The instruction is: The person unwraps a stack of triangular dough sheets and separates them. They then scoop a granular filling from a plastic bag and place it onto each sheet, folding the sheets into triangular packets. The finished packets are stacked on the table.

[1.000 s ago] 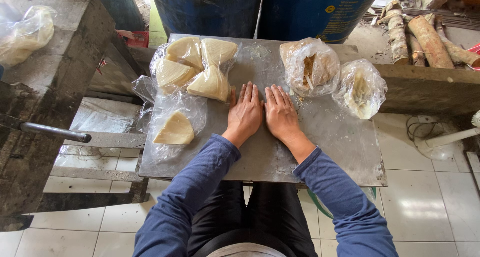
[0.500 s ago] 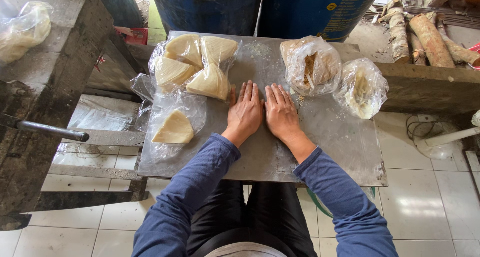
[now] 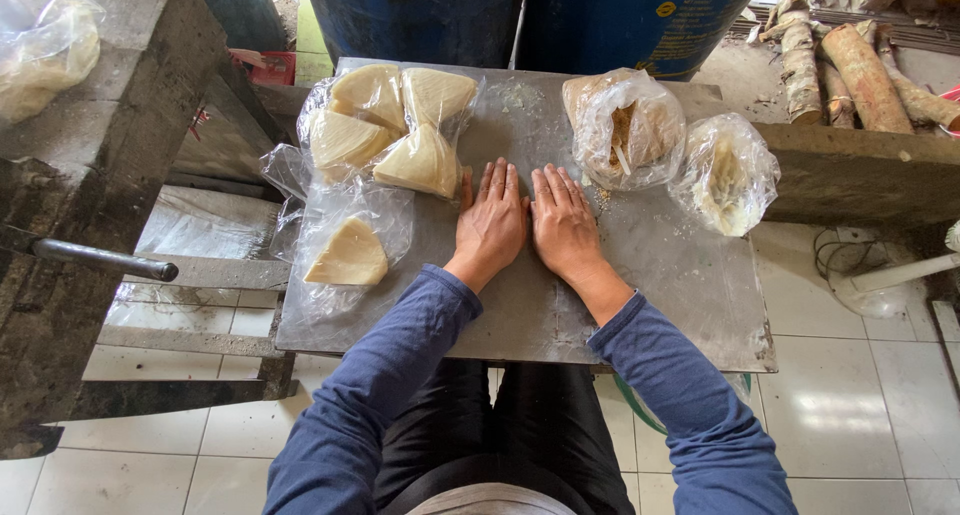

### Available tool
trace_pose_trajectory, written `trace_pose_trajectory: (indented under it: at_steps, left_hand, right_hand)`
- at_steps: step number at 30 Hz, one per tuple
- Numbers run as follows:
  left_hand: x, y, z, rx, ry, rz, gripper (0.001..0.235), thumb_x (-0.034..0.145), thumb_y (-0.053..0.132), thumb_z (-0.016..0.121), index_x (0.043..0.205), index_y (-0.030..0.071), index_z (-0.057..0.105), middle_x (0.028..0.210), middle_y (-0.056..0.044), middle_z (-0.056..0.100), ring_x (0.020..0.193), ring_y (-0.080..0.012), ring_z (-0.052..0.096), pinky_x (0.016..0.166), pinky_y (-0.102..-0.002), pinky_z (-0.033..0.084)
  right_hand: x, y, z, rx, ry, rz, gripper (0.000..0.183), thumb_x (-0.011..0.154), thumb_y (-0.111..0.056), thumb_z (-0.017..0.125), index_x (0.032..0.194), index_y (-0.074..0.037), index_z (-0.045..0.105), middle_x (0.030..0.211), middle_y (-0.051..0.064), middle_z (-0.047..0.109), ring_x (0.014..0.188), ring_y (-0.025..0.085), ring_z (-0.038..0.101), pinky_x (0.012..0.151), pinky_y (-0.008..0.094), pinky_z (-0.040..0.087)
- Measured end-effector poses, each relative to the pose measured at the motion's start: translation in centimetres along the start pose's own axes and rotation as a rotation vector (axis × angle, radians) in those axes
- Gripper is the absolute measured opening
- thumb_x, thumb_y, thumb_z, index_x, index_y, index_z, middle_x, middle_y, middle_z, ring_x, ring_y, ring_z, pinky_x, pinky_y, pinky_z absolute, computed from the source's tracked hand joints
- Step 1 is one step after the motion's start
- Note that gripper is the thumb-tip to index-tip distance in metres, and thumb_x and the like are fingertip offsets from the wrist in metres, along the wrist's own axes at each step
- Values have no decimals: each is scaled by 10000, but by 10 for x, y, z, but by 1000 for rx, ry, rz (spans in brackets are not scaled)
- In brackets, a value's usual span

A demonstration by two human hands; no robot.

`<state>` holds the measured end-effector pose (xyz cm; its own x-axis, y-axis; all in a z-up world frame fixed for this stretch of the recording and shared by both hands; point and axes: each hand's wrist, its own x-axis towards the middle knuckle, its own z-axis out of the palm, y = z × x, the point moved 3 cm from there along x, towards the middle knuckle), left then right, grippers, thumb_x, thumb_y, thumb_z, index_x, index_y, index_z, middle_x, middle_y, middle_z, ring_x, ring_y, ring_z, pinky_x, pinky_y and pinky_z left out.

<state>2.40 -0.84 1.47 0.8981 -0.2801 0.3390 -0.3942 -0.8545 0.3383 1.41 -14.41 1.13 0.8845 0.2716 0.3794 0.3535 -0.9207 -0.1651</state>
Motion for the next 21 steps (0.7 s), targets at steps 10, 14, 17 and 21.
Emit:
trace_pose_trajectory:
  at_steps: [10,14,17,21]
  left_hand:
    - [2,-1,1,-2,-16,-9,585,1034,308,419,1492,-56,401,1591,-232,381,1504,-355,313,1228,-579,102]
    - [-2,-1,3,-12,-19,-17,586,1040,316,422,1494,-53,405,1593,-227,384,1508,-351,316,1234,-578,97]
    - [0,0,1,10,-24,-13,590,1031,314,425,1493,-53,404,1592,-225,384,1506,-348,317,1233,-577,93]
    - [0,0,1,15,-26,-15,587,1036,314,422,1494,-52,400,1594,-224,383,1509,-345,314,1235,-578,89]
  right_hand:
    - [1,-1,-2,-2,6,11,502,1051,-204,494,1503,12,465,1545,244,463,1472,384,394,1228,491,265]
    - [-3,-1,-1,9,7,13,506,1042,-204,502,1498,12,471,1545,247,467,1462,387,402,1223,491,271]
    - [-1,-1,-2,9,14,4,507,1042,-202,505,1499,17,471,1543,251,466,1460,390,405,1219,490,274]
    - [-1,-2,-2,-8,23,-5,506,1042,-203,510,1498,14,475,1542,249,468,1461,387,410,1225,488,275]
